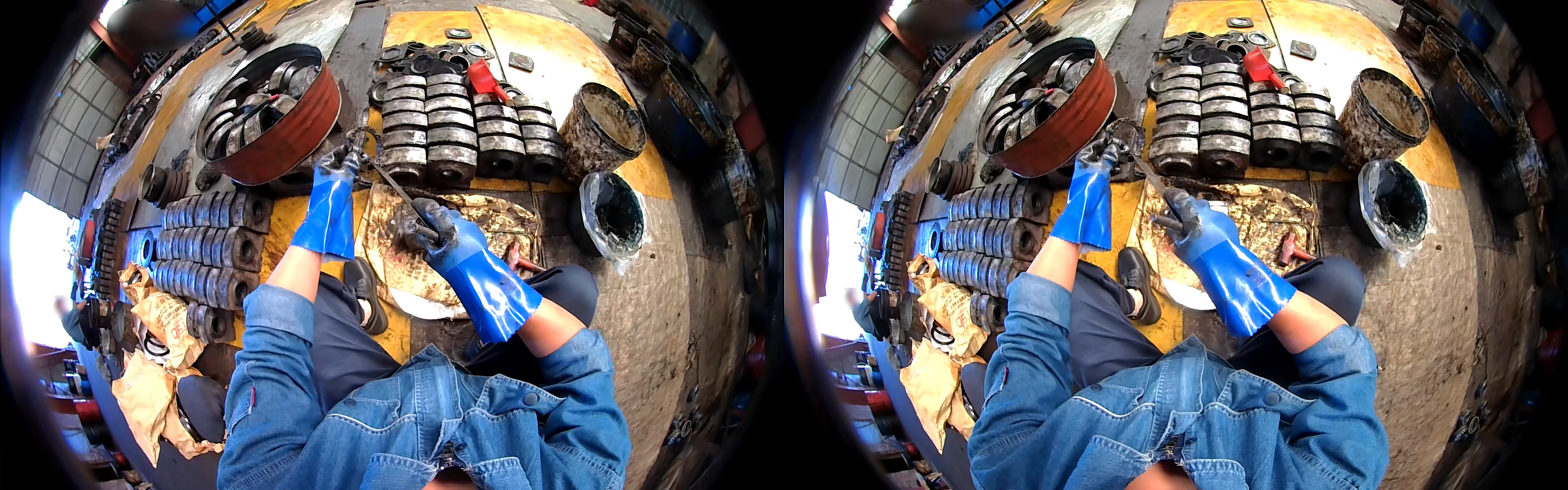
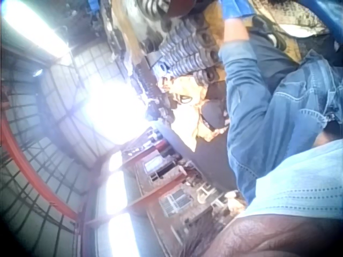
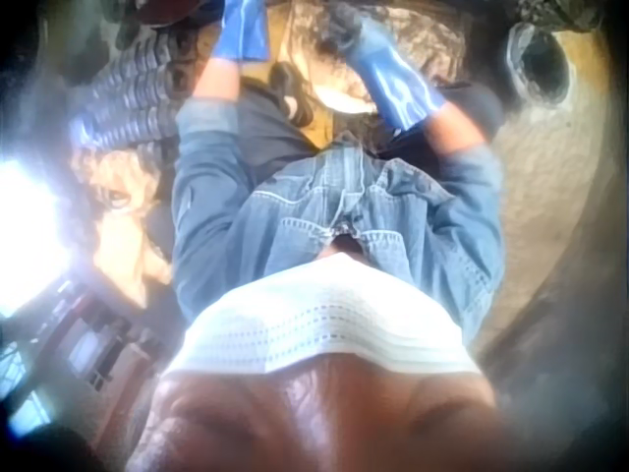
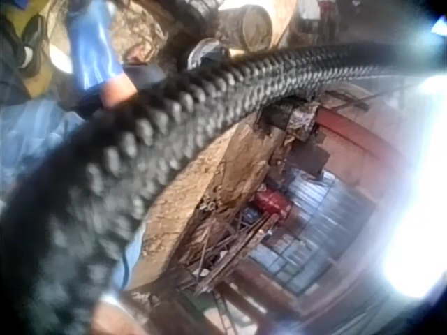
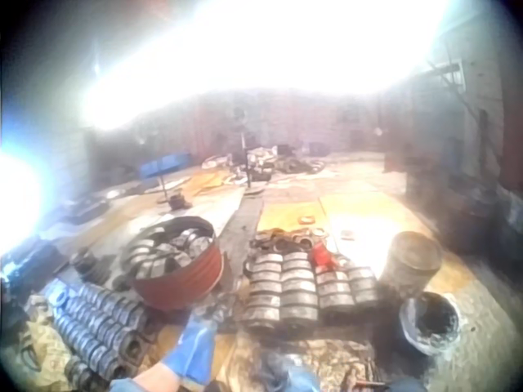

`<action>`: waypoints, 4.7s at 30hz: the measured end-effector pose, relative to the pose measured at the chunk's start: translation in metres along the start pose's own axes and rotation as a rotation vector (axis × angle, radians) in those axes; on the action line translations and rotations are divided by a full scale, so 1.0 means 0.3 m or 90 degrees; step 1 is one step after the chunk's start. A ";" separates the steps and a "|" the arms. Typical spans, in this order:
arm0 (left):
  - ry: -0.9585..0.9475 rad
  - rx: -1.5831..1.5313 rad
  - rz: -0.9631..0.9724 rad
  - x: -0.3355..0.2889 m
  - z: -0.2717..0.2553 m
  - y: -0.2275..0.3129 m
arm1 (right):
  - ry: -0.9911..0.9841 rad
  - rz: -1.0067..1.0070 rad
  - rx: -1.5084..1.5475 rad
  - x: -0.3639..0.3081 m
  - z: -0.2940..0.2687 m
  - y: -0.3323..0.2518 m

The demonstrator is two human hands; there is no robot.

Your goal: The person cleans residues from metal components using a scraper and a hammer. They scrape internal and external surfaces of the parts and tap them with a hammer while holding them by hand.

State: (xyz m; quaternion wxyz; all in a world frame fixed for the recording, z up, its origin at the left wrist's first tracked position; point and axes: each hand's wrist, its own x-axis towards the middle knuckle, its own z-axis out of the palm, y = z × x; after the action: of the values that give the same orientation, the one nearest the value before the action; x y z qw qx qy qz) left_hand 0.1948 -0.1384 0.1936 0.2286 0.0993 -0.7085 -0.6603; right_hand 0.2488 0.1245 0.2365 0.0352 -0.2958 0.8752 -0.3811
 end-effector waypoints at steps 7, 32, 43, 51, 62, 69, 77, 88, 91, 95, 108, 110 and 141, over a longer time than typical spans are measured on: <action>0.017 -0.008 -0.027 -0.005 0.003 -0.019 | 0.032 0.002 -0.077 -0.011 -0.032 -0.025; -0.274 0.081 -0.190 -0.060 -0.137 0.106 | -0.083 -0.246 -0.322 -0.056 -0.151 0.176; -0.333 0.145 -0.240 -0.112 -0.227 0.126 | -0.116 -0.387 -0.306 -0.058 -0.214 0.161; -0.339 0.150 -0.252 -0.121 -0.242 0.124 | -0.116 -0.439 -0.323 -0.054 -0.224 0.137; -0.328 0.137 -0.264 -0.108 -0.210 0.114 | -0.026 -0.435 -0.240 -0.033 -0.191 0.123; -0.310 0.108 -0.261 -0.051 -0.106 0.098 | 0.089 -0.296 -0.094 -0.030 -0.164 0.111; -0.264 0.031 -0.159 -0.055 -0.010 0.139 | 0.024 -0.165 -0.180 -0.048 -0.084 0.145; -0.230 0.077 -0.017 -0.043 0.025 0.035 | 0.055 0.067 0.394 -0.006 -0.090 0.115; -0.221 0.144 -0.006 -0.070 0.040 0.065 | -0.011 0.107 0.550 -0.011 -0.082 0.079; -0.203 0.190 0.040 -0.064 0.028 0.058 | -0.068 0.212 0.705 -0.001 -0.059 0.066; -0.135 0.115 0.063 -0.065 0.008 0.073 | 0.038 0.317 0.802 0.082 -0.128 0.078; -0.111 -0.104 -0.041 -0.047 0.012 0.077 | 0.001 0.393 0.922 0.110 -0.123 0.129; -0.058 0.001 0.076 -0.023 0.091 0.081 | -0.013 0.043 -0.208 0.039 -0.122 0.088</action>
State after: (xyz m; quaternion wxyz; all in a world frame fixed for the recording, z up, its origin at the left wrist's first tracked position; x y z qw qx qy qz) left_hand 0.1924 -0.1084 0.2153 0.2351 0.0267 -0.7234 -0.6486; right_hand 0.2157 0.1559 0.2462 0.0085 -0.2716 0.9346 -0.2296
